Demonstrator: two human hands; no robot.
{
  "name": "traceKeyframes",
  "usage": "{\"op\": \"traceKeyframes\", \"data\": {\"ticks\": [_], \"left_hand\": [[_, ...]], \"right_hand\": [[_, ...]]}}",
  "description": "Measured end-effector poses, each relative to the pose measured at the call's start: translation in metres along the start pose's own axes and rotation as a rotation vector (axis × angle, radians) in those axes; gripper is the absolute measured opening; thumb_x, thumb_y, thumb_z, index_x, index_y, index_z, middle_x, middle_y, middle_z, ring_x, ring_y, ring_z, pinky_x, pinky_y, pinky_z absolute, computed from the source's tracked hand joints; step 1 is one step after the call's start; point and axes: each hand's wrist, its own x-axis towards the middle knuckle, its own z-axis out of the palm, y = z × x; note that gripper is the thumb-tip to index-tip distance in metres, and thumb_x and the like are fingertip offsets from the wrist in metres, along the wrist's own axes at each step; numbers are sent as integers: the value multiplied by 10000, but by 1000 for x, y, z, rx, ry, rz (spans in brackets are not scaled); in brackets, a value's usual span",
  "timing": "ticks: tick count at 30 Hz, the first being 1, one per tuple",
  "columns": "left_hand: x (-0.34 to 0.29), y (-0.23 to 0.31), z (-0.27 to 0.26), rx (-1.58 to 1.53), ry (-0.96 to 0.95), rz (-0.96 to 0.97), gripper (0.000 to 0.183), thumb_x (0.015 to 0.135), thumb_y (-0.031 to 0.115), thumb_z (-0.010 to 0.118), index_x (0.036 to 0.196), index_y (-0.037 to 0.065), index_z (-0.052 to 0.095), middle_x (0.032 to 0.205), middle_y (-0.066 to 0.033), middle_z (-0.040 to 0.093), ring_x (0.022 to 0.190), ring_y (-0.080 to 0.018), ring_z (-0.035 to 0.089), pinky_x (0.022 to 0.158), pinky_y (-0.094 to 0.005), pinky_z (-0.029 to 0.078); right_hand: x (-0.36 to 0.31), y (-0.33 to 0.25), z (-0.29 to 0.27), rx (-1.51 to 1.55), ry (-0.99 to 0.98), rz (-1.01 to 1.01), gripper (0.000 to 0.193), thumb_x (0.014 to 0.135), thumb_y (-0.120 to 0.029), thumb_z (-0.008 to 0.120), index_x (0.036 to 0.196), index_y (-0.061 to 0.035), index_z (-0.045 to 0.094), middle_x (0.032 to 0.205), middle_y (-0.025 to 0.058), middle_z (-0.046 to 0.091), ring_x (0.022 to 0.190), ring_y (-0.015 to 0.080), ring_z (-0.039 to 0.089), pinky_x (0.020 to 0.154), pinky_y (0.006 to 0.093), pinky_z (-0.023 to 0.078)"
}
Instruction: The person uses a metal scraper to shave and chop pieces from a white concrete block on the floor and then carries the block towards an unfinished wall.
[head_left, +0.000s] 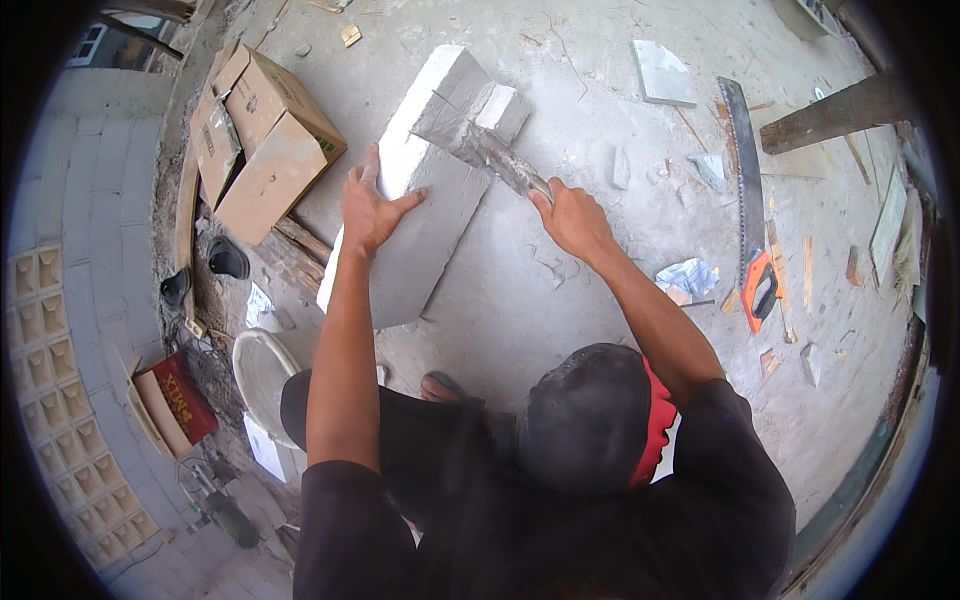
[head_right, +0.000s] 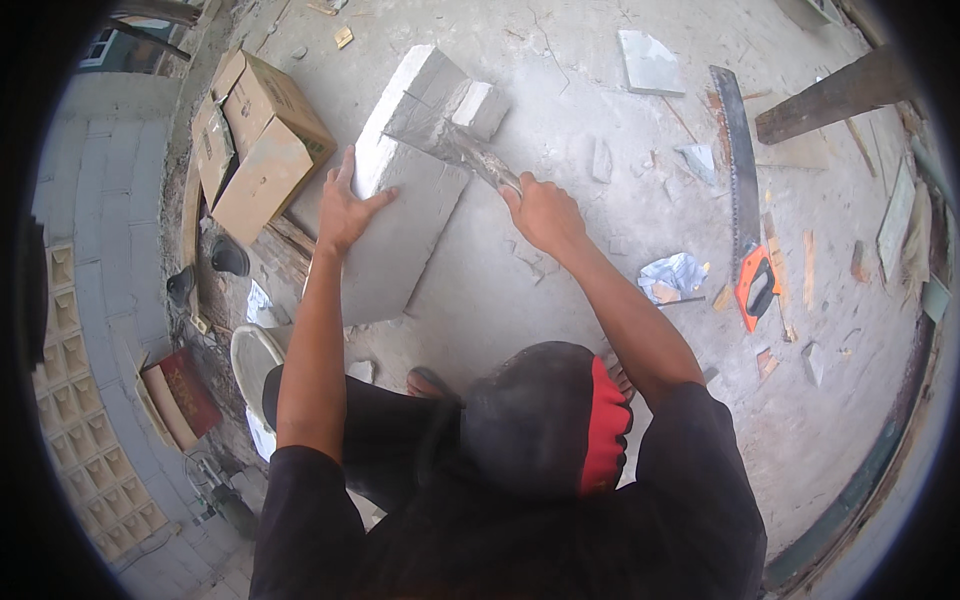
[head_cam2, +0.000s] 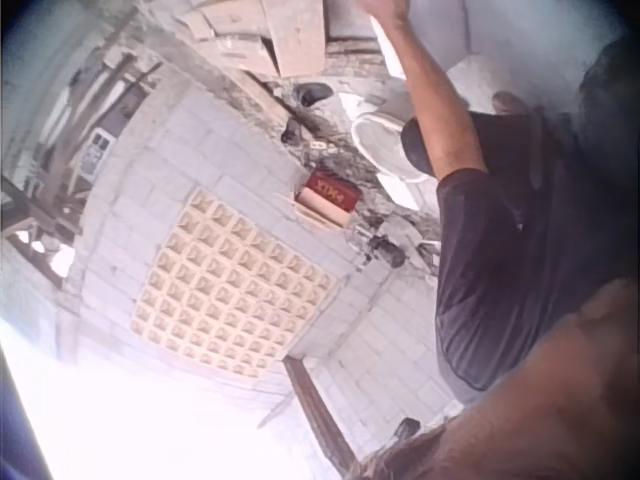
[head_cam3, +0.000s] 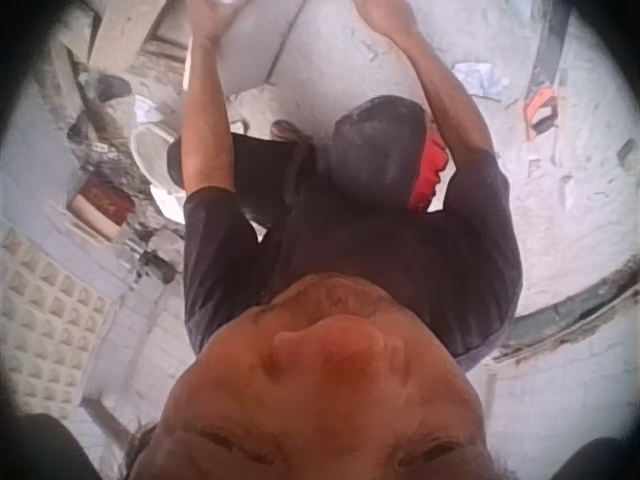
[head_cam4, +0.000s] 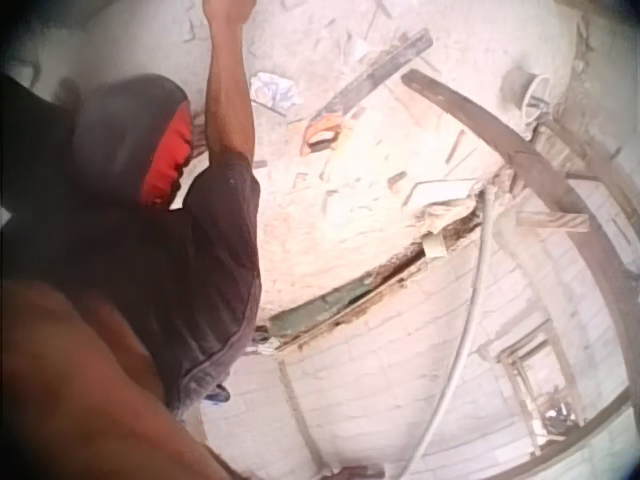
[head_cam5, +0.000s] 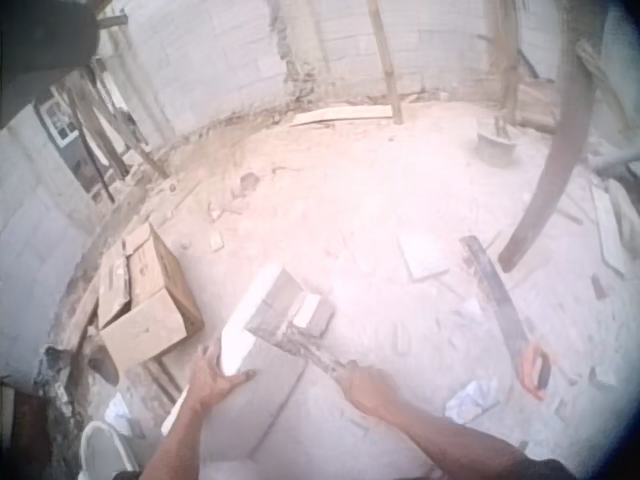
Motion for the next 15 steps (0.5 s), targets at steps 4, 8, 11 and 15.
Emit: {"op": "traceKeyframes", "data": {"ticks": [4, 8, 11, 15], "left_hand": [[1, -11, -8, -89, -17, -31, 1158, 685, 519, 875, 1588, 5, 364, 1341, -289, 543, 1261, -403, 560, 1079, -443, 454], [8, -4, -9, -89, -33, -29, 1164, 684, 520, 874, 1590, 4, 357, 1339, -284, 545, 1258, -401, 562, 1075, -441, 456], [9, -8, -6, -71, -43, -23, 1170, 679, 515, 877, 1590, -1, 355, 1339, -281, 546, 1256, -393, 565, 1071, -433, 460], [5, -15, -10, -95, -47, -52, 1165, 678, 506, 875, 1588, -7, 358, 1327, -275, 557, 1253, -388, 568, 1070, -425, 461]], "right_hand": [[-21, -29, -20, 203, 59, 31, 407, 1046, -397, 563, 1041, 10, 563, 704, 221, 674, 672, 449, 681, 622, 551, 526], [-16, -11, 4, 363, 247, -56, 413, 1047, -400, 562, 1046, 13, 571, 714, 231, 677, 689, 464, 682, 648, 559, 531], [8, -5, 7, -39, 22, -1, 430, 1046, -403, 564, 1046, 27, 558, 671, 249, 646, 680, 473, 679, 629, 554, 518], [-8, -29, -19, 146, 28, 71, 429, 1043, -414, 566, 1056, 15, 564, 702, 254, 665, 704, 475, 686, 645, 560, 526]]}}
